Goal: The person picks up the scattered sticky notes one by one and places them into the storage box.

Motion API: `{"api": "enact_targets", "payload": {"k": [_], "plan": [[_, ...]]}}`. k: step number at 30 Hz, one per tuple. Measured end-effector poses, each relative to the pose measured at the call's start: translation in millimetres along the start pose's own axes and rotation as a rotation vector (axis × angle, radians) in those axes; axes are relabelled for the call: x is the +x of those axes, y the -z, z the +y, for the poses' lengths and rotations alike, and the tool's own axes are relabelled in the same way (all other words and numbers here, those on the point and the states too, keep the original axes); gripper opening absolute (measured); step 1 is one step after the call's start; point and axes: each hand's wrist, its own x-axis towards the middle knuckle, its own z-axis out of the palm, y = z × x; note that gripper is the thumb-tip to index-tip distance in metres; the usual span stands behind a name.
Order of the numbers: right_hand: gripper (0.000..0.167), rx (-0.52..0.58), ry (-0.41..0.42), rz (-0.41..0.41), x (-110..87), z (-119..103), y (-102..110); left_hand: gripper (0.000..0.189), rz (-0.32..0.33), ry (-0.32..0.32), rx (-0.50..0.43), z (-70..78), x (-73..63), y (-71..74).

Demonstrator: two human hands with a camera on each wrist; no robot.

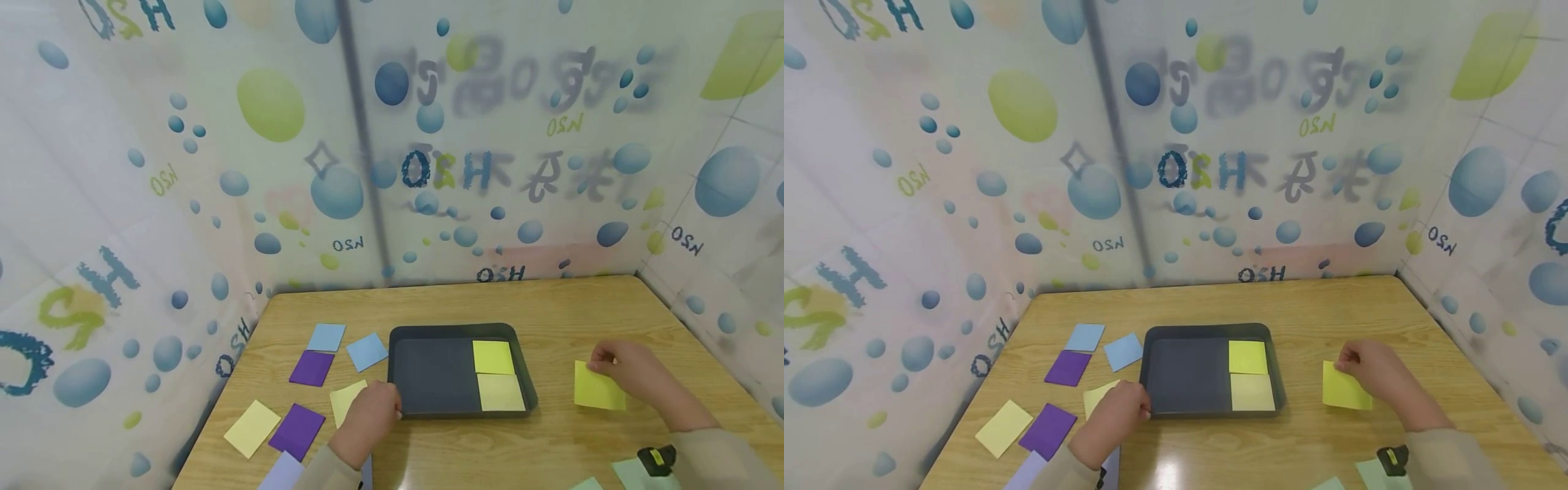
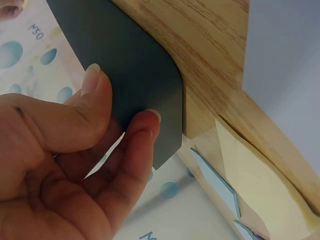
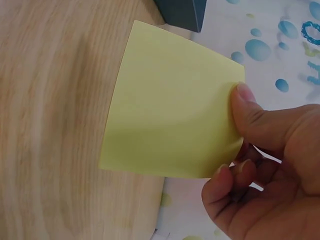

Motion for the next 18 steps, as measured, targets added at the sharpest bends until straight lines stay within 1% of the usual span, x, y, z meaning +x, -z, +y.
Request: {"api": "enact_targets", "payload": {"k": [7, 14, 18], "plan": [[0.013, 0.019, 0.043, 0.019, 13.2, -22, -3, 0.009, 0.007, 0.000, 0.000, -0.5, 0.1, 0.0], [0.013, 0.044, 0.073, 0.007, 24.3, -40, -4, 0.007, -0.027, 0.020, 0.005, 0.1, 0.5, 1.6], [0.014, 0.052, 0.074, -0.002, 29.8, -48, -4, 0.008, -0.015, 0.005, 0.005, -0.1, 0.3, 1.4]]}}
